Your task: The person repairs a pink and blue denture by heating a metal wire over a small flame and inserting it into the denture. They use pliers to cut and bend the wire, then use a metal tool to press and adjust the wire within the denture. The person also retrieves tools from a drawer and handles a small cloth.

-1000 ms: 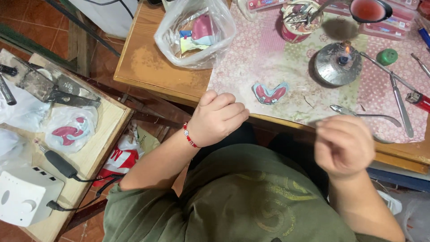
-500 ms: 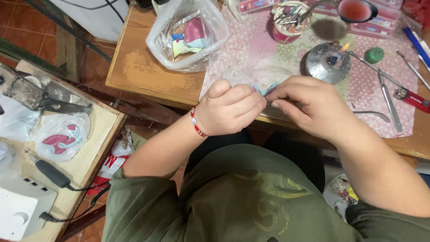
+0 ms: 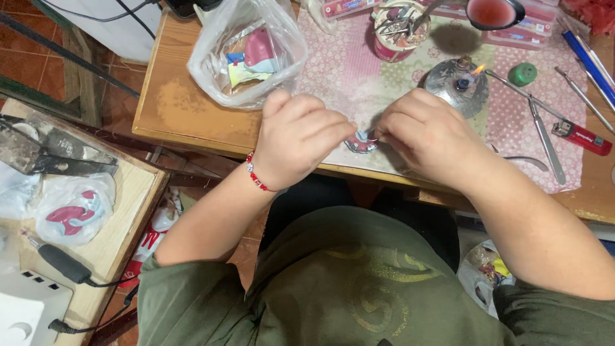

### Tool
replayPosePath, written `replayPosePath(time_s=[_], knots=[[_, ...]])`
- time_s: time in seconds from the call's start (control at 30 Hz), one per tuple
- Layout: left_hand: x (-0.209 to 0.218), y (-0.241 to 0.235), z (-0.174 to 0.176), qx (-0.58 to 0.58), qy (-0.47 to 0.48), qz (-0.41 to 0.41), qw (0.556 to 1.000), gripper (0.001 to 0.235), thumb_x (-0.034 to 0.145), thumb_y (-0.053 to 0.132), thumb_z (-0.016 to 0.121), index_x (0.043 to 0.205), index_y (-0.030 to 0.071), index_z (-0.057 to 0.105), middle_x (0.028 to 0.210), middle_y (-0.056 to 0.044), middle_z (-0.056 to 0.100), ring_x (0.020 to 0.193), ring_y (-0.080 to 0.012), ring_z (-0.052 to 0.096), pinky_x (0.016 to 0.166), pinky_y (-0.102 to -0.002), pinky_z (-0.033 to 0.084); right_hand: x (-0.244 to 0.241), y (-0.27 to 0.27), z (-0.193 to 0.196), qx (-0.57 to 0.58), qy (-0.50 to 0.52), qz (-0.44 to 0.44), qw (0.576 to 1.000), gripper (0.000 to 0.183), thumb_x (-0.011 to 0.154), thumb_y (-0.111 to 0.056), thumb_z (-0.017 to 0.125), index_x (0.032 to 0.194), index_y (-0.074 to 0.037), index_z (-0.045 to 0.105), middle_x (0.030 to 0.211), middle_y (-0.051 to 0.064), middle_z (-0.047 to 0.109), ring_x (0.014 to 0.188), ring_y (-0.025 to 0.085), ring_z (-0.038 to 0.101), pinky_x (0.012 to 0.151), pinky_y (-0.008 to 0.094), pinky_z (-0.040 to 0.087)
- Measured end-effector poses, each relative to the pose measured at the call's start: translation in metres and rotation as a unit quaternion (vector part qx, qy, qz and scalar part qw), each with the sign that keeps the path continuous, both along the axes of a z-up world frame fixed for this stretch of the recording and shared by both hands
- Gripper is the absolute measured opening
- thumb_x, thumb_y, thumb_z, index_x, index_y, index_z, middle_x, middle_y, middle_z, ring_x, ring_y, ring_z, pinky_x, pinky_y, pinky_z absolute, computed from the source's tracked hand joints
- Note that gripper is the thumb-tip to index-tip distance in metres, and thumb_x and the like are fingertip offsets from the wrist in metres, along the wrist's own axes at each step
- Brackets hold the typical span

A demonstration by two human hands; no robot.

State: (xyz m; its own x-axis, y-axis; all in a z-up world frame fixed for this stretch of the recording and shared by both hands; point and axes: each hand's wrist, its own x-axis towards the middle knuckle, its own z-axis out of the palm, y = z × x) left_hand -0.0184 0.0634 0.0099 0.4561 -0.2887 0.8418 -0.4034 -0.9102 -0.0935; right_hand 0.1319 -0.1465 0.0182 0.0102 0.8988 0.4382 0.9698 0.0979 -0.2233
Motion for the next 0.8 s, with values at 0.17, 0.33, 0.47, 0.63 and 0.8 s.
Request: replayPosePath(time_s=[0.17,0.33,0.47,0.63,0.8], knots=[[-0.005,-0.013,-0.017,-0.11,0.234,-0.009,0.966,0.031,0.096,0.035,0.076,0.118,0.014,0.067,0.119,-0.003,0.069,0.109,-0.025,0.067,0.089,-0.039,0.041,0.001,0.001,-0.011,-0.019,-0.008,-0.008,1.0,0.004,0.1,-0.007,0.074,0.1,-0.007,0.07,0.099,0.007,0.062,0.088,0.03,0.057,0.075,0.04,0.049],[-0.003,-0.021,-0.027,-0.123,0.26,0.002,0.958,0.035,0.088,0.027,0.083,0.114,0.014,0.064,0.119,-0.003,0.065,0.104,-0.0244,0.065,0.089,-0.04,0.041,0.0,0.0,-0.015,-0.036,-0.023,-0.022,0.999,0.005,0.098,-0.009,0.074,0.101,-0.008,0.07,0.098,0.007,0.062,0.086,0.031,0.057,0.075,0.042,0.049],[-0.002,-0.02,-0.031,-0.129,0.243,-0.015,0.961,0.021,0.094,0.023,0.078,0.107,0.013,0.066,0.116,-0.007,0.064,0.099,-0.0268,0.064,0.087,-0.042,0.043,0.001,-0.001,-0.018,-0.044,-0.031,-0.032,0.998,0.003,0.098,-0.011,0.071,0.101,-0.009,0.069,0.097,0.007,0.06,0.084,0.032,0.058,0.074,0.044,0.049],[-0.001,-0.019,-0.034,-0.122,0.237,-0.017,0.964,0.015,0.095,0.024,0.078,0.102,0.015,0.069,0.114,-0.006,0.064,0.098,-0.0267,0.064,0.086,-0.042,0.043,0.0,-0.001,-0.018,-0.056,-0.043,-0.035,0.997,0.005,0.098,-0.013,0.07,0.102,-0.01,0.069,0.096,0.008,0.06,0.083,0.032,0.058,0.074,0.044,0.049],[-0.002,-0.022,-0.029,-0.119,0.254,-0.012,0.96,0.014,0.095,0.021,0.076,0.1,0.014,0.065,0.114,-0.005,0.063,0.099,-0.027,0.062,0.088,-0.041,0.042,-0.001,-0.003,-0.017,-0.051,-0.037,-0.033,0.997,0.007,0.096,-0.009,0.071,0.103,-0.008,0.069,0.096,0.009,0.06,0.082,0.033,0.058,0.072,0.045,0.049]])
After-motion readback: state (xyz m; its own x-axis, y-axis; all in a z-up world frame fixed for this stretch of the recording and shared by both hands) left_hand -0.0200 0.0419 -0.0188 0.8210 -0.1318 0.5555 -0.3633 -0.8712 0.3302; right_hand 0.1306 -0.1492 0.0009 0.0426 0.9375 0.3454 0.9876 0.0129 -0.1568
